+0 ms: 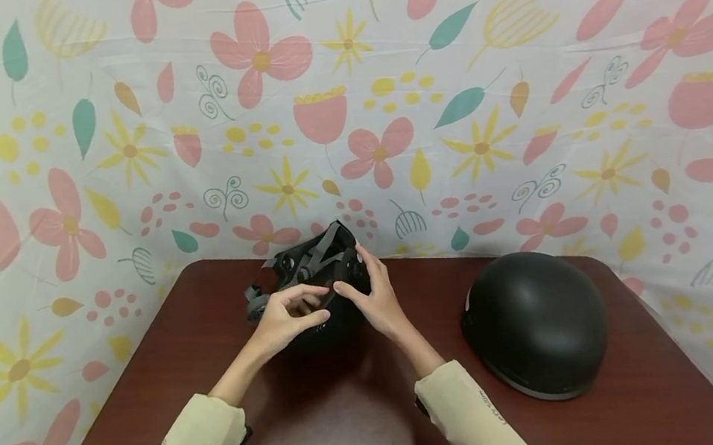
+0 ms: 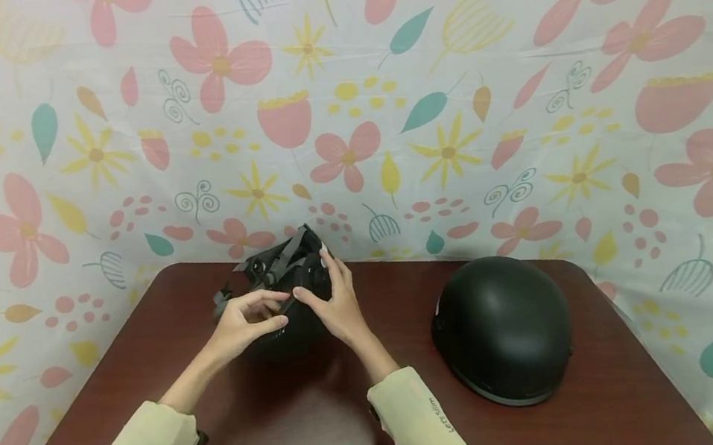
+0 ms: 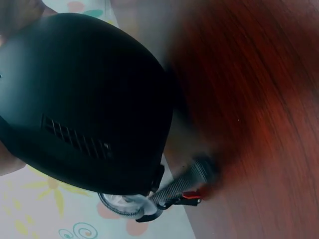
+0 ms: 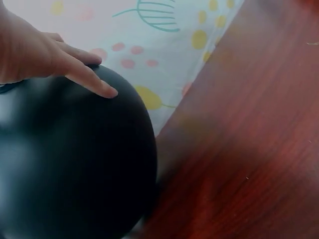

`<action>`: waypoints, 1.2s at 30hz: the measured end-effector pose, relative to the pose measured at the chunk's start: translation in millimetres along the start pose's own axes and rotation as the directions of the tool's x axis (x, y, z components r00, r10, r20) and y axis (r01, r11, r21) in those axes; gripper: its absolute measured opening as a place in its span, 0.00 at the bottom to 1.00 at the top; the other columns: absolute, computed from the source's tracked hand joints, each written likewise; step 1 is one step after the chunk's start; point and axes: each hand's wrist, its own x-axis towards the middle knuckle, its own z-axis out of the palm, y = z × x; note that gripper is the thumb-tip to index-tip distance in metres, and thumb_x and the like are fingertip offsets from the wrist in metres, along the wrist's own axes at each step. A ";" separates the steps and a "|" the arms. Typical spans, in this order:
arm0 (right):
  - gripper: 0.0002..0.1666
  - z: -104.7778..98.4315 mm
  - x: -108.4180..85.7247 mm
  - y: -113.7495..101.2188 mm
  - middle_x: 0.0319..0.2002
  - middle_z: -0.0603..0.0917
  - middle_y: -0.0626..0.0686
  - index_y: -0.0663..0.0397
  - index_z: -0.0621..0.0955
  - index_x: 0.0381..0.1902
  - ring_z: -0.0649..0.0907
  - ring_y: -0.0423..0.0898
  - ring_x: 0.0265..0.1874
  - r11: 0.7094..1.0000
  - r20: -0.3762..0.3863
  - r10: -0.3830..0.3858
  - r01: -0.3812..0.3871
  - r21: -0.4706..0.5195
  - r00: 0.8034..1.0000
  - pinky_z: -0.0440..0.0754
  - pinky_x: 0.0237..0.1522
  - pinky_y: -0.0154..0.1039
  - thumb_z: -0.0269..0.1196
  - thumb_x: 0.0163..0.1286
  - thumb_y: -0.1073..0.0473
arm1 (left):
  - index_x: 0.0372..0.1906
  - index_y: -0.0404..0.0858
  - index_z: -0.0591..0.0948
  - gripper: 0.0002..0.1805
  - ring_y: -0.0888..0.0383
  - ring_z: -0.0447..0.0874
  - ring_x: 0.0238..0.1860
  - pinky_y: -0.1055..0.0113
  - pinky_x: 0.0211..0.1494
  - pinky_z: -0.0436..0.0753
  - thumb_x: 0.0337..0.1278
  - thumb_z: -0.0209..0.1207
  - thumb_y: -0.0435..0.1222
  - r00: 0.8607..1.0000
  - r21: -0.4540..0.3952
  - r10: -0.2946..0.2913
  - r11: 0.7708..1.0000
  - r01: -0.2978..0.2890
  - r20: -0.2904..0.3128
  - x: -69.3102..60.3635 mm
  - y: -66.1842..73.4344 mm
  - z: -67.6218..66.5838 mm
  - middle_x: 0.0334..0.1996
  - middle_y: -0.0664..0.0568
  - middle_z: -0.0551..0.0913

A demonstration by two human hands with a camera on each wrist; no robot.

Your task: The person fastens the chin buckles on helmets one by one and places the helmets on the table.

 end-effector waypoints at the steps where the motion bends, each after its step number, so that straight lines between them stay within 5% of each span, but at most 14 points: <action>1: 0.47 -0.2 0.1 0.8 0.78 0.47 0.53 0.30 0.50 0.78 0.53 0.58 0.77 1.000 0.014 0.001 -0.001 0.010 1.000 0.56 0.70 0.68 0.61 0.68 0.42 | 0.55 0.33 0.81 0.19 0.63 0.79 0.30 0.70 0.36 0.78 0.57 0.65 0.31 1.000 0.016 0.001 1.000 -0.001 0.002 -0.5 -0.6 0.1 0.40 0.41 0.81; 8: 0.45 -6.6 2.8 6.0 0.77 0.49 0.57 0.39 0.55 0.77 0.53 0.59 0.76 0.997 0.067 -0.024 0.019 0.068 0.997 0.55 0.71 0.66 0.62 0.67 0.52 | 0.54 0.34 0.81 0.19 0.62 0.78 0.30 0.68 0.41 0.80 0.56 0.66 0.33 0.999 0.082 0.010 0.997 -0.012 0.031 -1.9 -4.7 3.5 0.41 0.39 0.80; 15: 0.41 -10.7 -1.6 15.3 0.74 0.58 0.59 0.45 0.59 0.73 0.67 0.62 0.69 0.991 0.071 0.018 -0.027 0.133 0.997 0.72 0.61 0.59 0.64 0.66 0.56 | 0.54 0.38 0.82 0.20 0.61 0.77 0.32 0.69 0.40 0.78 0.55 0.67 0.34 0.996 0.153 -0.021 0.988 0.008 0.083 -1.9 -8.1 10.9 0.42 0.42 0.81; 20: 0.39 -10.2 -5.8 20.3 0.73 0.62 0.58 0.44 0.61 0.71 0.69 0.62 0.68 0.987 0.048 0.047 -0.054 0.153 0.998 0.75 0.59 0.58 0.65 0.66 0.55 | 0.53 0.39 0.82 0.19 0.62 0.76 0.31 0.70 0.38 0.77 0.55 0.67 0.34 0.995 0.198 -0.002 0.980 -0.018 0.100 -2.0 -10.6 13.9 0.40 0.43 0.82; 27: 0.38 -22.0 -21.4 -13.3 0.71 0.61 0.67 0.61 0.59 0.70 0.69 0.64 0.67 0.981 0.056 0.107 -0.115 0.154 0.993 0.75 0.59 0.57 0.62 0.67 0.62 | 0.54 0.44 0.82 0.19 0.59 0.80 0.37 0.67 0.44 0.79 0.56 0.67 0.39 0.989 0.340 0.015 0.938 -0.064 0.144 -0.2 -9.1 18.8 0.42 0.49 0.83; 36: 0.36 -14.3 -7.9 29.8 0.67 0.66 0.64 0.56 0.62 0.69 0.77 0.61 0.60 0.963 0.021 0.146 -0.147 0.227 0.989 0.84 0.49 0.54 0.62 0.66 0.61 | 0.53 0.44 0.82 0.18 0.56 0.81 0.42 0.60 0.48 0.81 0.57 0.67 0.39 0.981 0.430 -0.012 0.900 -0.074 0.193 0.2 -9.1 29.0 0.43 0.51 0.84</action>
